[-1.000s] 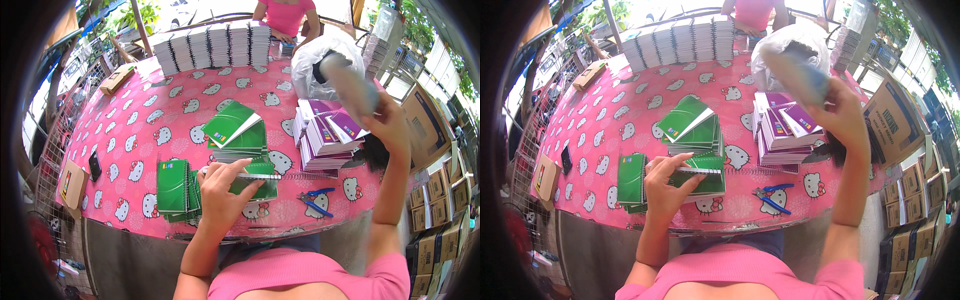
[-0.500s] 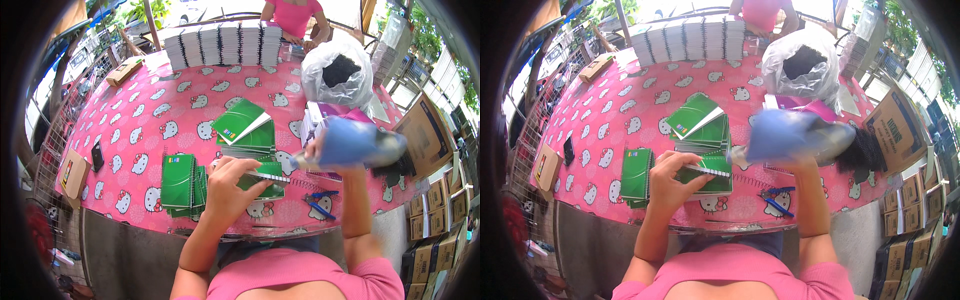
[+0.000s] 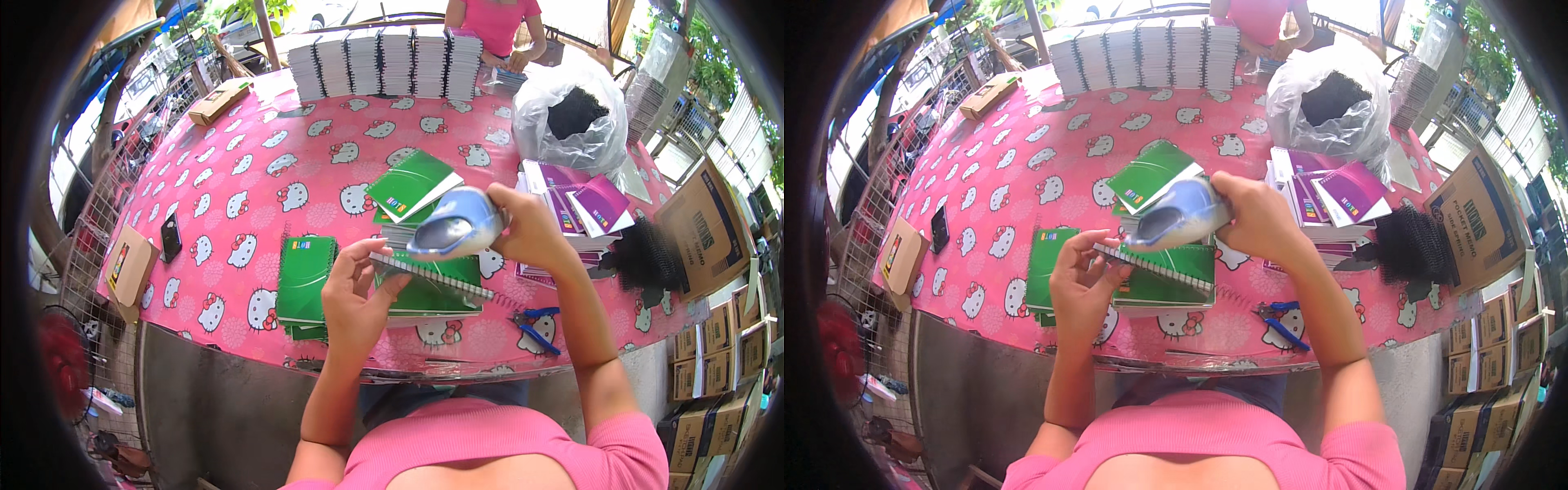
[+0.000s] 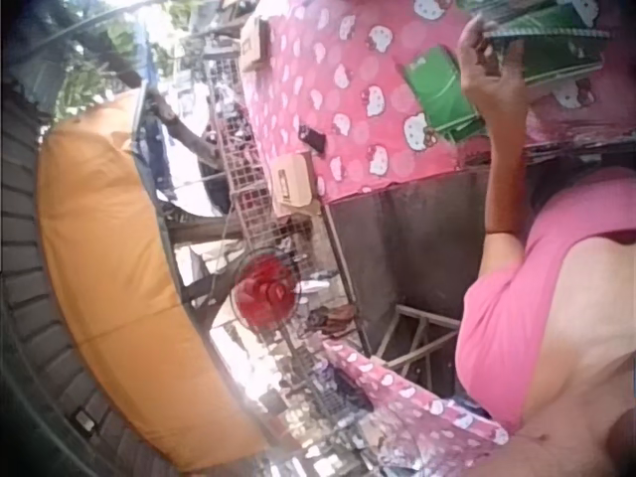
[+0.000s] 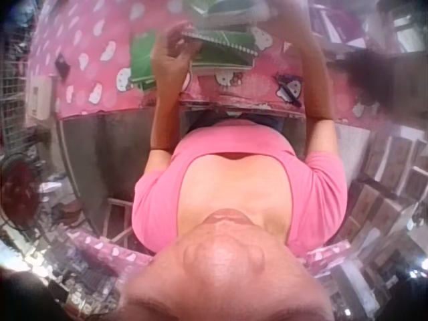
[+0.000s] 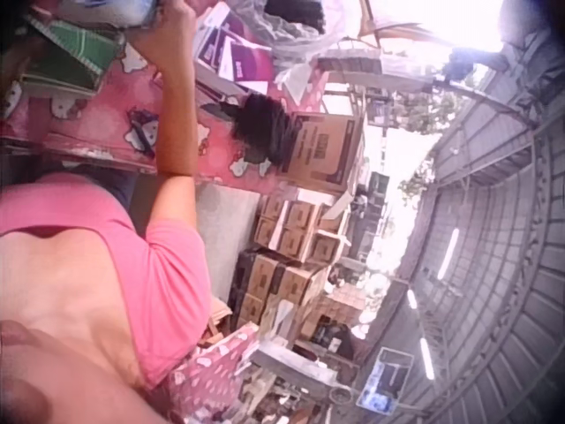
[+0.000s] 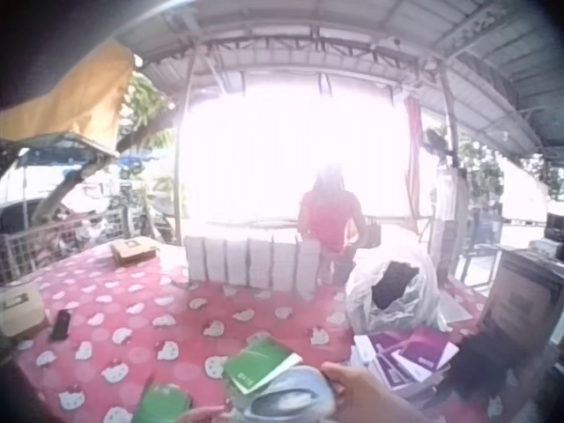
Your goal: The person threads spiral wire into the punched holes of green notebook covers and paper stacks, using pliers to trim and secure the wire ends.
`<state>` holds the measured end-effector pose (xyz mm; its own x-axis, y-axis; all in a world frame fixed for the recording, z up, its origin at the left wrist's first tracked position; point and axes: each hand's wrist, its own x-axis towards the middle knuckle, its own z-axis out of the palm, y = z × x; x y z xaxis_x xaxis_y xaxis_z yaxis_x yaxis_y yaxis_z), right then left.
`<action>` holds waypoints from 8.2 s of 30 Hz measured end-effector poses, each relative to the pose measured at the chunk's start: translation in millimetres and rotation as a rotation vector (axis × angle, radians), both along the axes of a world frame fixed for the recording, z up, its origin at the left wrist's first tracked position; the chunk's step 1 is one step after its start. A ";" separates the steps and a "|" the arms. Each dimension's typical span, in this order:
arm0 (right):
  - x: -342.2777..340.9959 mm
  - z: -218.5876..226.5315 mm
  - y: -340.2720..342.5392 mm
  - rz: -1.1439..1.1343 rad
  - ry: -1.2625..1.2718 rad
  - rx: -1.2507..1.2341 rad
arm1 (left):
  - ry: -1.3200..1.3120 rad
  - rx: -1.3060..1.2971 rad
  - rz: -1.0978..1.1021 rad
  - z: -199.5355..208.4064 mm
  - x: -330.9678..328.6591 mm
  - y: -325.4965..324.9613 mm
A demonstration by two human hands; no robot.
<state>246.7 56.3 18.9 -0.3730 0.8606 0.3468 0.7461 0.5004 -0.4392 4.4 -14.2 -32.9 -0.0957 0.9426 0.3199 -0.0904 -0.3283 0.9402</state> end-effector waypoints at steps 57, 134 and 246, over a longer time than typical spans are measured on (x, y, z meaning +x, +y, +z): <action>-10.8 -91.5 -76.8 -0.304 0.529 -0.339 | 0.390 -0.065 1.182 -103.4 -110.7 -0.8; -1.2 -18.7 -72.1 0.081 0.191 0.112 | 0.760 0.348 0.211 15.2 44.3 4.1; -80.9 16.9 -46.8 0.305 0.283 0.065 | -0.379 0.146 0.059 -11.4 20.1 -11.8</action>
